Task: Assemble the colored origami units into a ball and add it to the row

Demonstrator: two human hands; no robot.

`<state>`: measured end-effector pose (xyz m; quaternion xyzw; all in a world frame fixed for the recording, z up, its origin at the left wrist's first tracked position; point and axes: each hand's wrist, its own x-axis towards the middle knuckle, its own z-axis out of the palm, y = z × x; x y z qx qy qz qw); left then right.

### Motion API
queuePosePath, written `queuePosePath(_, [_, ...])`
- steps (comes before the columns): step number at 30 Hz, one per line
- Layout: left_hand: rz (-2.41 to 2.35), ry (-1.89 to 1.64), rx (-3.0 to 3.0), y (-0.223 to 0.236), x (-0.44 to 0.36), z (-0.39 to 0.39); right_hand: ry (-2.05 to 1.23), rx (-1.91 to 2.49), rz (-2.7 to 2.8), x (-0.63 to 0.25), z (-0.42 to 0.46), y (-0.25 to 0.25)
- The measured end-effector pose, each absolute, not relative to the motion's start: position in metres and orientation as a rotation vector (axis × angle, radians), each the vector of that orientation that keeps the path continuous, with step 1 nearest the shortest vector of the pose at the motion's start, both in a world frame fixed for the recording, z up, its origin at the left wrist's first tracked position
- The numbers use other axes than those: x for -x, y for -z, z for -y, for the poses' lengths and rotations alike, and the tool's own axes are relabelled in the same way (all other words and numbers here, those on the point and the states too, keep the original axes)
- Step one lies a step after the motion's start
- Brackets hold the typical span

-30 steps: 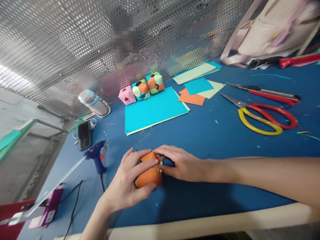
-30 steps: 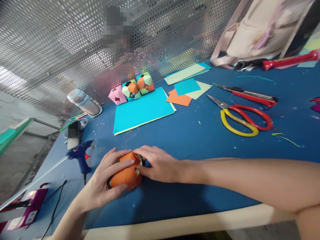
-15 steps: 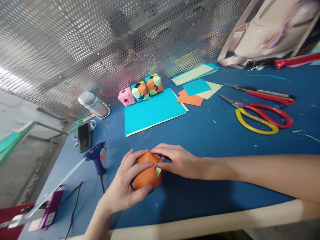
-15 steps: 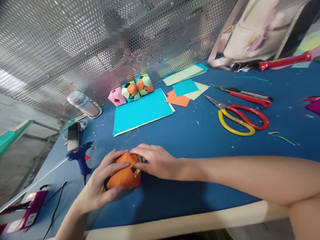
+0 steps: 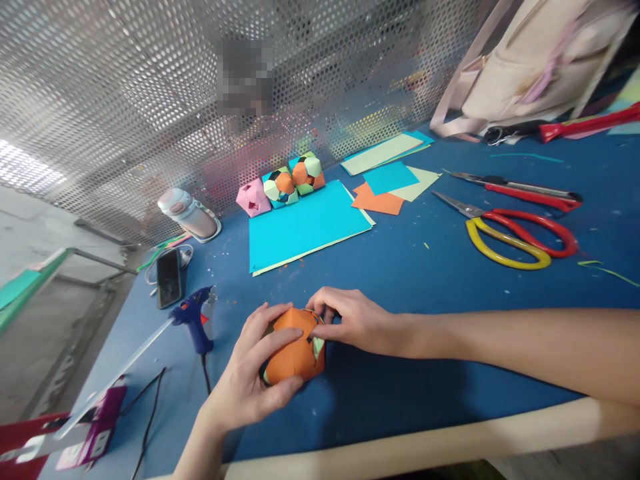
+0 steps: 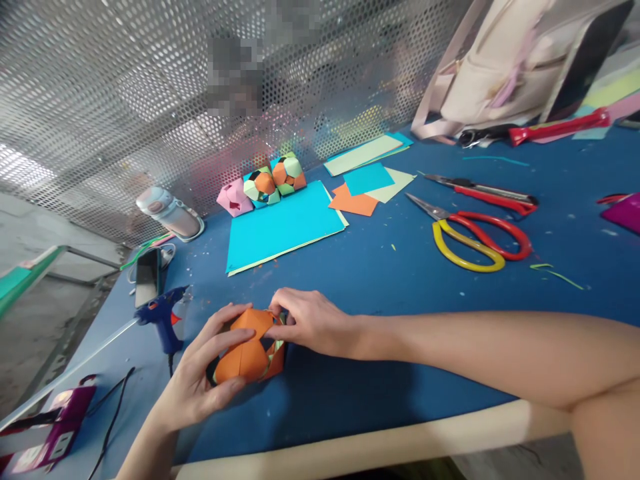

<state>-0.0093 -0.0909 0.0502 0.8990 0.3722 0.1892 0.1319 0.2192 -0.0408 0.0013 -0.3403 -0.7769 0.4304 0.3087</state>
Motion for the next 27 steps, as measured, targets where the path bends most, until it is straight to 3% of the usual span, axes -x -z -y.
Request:
queuePosePath(7, [-1.079,-0.565,-2.587,-0.048,0.0121,0.0923,-0.972,0.649,2.091,-0.2216,0.0406,0.0048])
queuePosePath(20, [-1.061,-0.637,-2.602,-0.0495,0.0078,0.0925,-1.043,0.823,2.108,-0.2189,0.0419,0.0007])
queuePosePath(27, [-1.05,-0.688,-2.616,-0.0486,0.0089,0.0936,-0.845,0.677,2.147,-0.2189,0.0399,0.0067])
